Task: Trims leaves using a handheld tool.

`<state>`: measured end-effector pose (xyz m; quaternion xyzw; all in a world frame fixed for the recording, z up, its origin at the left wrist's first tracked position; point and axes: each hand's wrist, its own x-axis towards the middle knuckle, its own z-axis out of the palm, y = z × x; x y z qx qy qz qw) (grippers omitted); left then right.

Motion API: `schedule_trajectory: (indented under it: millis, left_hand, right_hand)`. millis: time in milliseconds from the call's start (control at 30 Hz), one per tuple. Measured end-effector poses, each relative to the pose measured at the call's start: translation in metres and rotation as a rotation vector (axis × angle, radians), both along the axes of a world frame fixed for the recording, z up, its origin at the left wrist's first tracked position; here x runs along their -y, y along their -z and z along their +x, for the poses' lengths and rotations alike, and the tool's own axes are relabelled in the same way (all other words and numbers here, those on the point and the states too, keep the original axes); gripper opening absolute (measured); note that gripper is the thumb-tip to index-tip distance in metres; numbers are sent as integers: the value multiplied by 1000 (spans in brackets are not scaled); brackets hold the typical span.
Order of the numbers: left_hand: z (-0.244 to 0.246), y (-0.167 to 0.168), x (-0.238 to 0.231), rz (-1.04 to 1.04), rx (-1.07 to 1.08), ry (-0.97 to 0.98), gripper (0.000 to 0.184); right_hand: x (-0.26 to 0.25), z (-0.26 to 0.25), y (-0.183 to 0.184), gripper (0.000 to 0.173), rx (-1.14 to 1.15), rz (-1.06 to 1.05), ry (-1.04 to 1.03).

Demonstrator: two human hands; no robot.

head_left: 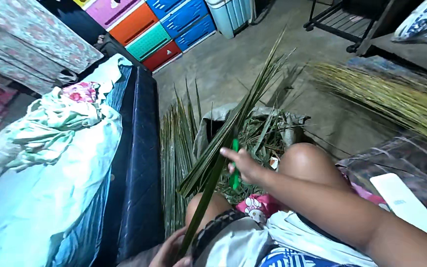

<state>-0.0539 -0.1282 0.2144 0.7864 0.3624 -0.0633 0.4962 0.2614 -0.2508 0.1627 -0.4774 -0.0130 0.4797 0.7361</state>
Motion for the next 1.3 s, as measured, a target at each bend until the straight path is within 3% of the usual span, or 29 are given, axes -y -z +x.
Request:
schedule_trajectory:
  millis: [67,133,200,300,400,567,767,967,1067,1300]
  left_hand:
    - [38,-3,16,160,-102,77,61]
    - [51,3,21,259,-164,137,46]
    - [47,9,19,310,-160,158,43]
    - [24,16,7,355,-136,151,55]
    - [-4,20,-7,345,-186,84,56]
    - [-7,22,-10,437,-229,23,53]
    - [81,21,0,592,-66,176,49]
    - [188,21,24,690,118,299,44]
    - [216,12,26,652,49,325,43]
    - [254,-7,-14,416,-155,348,48]
  right_hand:
    - [6,-26,7,27,-10,32,-155]
    - [11,-29,9,23,-22,55,-174]
    - [16,-10,4,19,-54,48,-69]
    - [27,36,-2,12,-114,25,167]
    - [41,78,2,17,-24,78,337]
    - [49,90,0,15,-27,122,524]
    - [30,42,-3,20,1,151,263]
    - [20,0,-2,14,229,88,-17]
    - [17,15,-9,18,282,-9,18]
    - [-3,106,-30,21,226,-120,343]
